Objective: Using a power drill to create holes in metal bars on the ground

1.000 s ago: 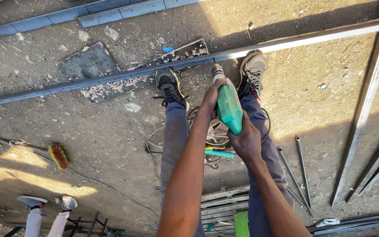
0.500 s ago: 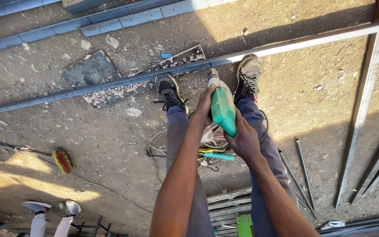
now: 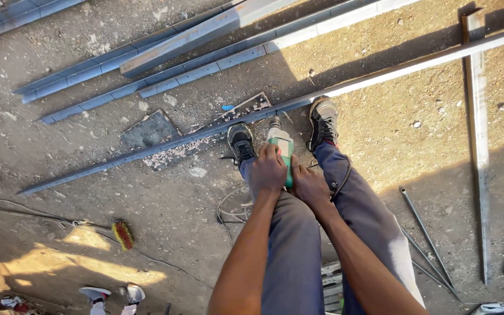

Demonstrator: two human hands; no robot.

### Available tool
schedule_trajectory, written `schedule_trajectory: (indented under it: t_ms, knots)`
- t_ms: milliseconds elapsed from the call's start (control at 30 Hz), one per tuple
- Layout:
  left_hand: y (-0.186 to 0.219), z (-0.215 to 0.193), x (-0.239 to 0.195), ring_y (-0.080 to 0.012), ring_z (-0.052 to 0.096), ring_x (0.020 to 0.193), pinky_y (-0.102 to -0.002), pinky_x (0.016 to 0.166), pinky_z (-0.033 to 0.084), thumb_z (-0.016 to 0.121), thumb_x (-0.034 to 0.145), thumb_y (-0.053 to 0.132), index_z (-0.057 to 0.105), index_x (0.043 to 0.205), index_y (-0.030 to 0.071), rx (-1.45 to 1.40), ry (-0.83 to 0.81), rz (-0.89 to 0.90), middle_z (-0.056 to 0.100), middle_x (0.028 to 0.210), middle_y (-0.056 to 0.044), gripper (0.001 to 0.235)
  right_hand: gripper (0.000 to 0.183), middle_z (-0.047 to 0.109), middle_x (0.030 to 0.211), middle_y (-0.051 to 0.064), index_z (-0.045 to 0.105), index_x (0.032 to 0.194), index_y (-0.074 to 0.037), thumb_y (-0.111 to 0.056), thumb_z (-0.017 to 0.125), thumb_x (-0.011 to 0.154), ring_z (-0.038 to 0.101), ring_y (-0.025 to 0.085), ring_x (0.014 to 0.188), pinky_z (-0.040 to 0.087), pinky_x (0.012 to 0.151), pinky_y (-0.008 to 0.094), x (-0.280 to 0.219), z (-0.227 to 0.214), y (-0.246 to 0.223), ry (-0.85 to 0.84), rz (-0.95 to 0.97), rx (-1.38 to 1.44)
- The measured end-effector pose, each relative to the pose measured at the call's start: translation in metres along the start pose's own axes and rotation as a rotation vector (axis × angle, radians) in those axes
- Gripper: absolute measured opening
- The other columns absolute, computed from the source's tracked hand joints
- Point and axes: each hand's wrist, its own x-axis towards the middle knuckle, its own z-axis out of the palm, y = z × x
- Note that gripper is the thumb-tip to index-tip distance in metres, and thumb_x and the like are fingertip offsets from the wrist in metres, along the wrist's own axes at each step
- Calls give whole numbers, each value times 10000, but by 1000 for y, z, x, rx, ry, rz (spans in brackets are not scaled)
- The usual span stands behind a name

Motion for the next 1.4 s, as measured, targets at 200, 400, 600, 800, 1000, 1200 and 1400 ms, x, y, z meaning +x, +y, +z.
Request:
schedule_trajectory:
  t_ms: [200,400,600,800,1000,1200,1400]
  knots:
    - [-18,-4,14,-436,754,844,-550,711,616,528,880,302,549,960,303,-12,-225,248,650,1361,-47,83,802,701,984,85,423,1531,12,-308,577,812,754,283,797,621,560,426,2,2,-6,87,-46,-84]
    - [-8,2,7,-421,750,907,-529,711,615,522,885,261,563,947,317,-90,-190,245,670,1326,-105,93,700,689,881,37,521,1466,-8,-260,548,813,758,223,724,602,525,341,-2,-12,7,197,-106,-208]
    - [-9,3,11,-455,737,920,-560,706,608,494,884,231,576,928,302,-141,-170,240,694,1272,-154,117,734,692,854,59,552,1454,14,-244,596,768,751,233,689,590,497,347,3,-7,7,275,-128,-183]
    - [-4,12,11,-224,737,1071,-420,762,616,542,780,243,581,820,333,-54,41,350,753,1135,25,106,757,682,838,45,524,1481,-6,-235,560,761,748,249,655,598,511,387,0,-2,20,211,-151,-166]
    - [-12,11,15,-384,664,1193,-566,743,637,509,839,173,585,895,308,-179,-154,274,712,1247,7,165,726,669,817,36,532,1459,2,-250,548,779,745,249,641,594,503,392,6,-15,11,164,-140,-160]
    - [-14,16,18,-419,651,1199,-576,750,641,493,848,137,576,896,304,-244,-179,241,707,1250,9,193,785,669,835,74,463,1506,39,-189,535,758,738,299,608,592,515,447,7,-26,11,102,-156,-146]
    - [-16,8,24,-402,668,1178,-557,812,643,492,842,158,578,879,311,-258,-173,247,721,1224,22,179,764,678,866,85,461,1500,56,-173,518,773,744,318,621,593,530,453,12,-32,5,86,-136,-146]
